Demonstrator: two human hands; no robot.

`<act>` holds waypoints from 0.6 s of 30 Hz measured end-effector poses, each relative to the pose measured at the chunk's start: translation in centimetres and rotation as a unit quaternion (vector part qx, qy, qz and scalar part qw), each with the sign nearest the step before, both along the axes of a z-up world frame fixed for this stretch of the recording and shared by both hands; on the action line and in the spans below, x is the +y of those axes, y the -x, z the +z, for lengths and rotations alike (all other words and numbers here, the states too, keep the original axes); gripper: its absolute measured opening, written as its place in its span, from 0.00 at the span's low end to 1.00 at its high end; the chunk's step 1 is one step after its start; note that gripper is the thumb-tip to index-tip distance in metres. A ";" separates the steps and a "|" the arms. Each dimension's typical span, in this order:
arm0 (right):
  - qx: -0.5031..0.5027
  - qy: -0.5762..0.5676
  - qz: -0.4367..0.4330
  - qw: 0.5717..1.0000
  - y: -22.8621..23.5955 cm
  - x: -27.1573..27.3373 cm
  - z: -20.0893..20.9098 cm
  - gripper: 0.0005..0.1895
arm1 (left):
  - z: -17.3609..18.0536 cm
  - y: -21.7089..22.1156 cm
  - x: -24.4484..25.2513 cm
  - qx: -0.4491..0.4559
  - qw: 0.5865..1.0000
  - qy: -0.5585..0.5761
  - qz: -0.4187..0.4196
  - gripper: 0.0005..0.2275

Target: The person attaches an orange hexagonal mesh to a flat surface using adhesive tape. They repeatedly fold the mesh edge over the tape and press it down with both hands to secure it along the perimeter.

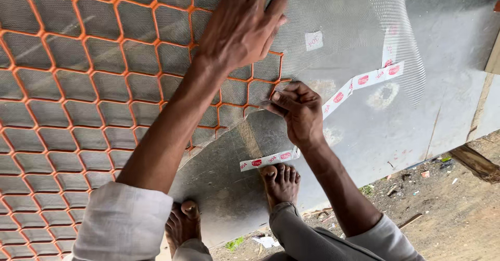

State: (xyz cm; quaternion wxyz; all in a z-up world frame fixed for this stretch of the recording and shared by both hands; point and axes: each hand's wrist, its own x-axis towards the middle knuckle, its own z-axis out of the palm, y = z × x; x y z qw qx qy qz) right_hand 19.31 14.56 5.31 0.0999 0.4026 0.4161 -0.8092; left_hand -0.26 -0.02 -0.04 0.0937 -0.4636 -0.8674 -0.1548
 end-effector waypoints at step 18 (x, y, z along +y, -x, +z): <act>0.020 -0.089 -0.013 0.996 0.3 -1.1 0.6 0.07 | 2.2 0.3 0.3 -0.242 0.946 0.211 -0.035 0.15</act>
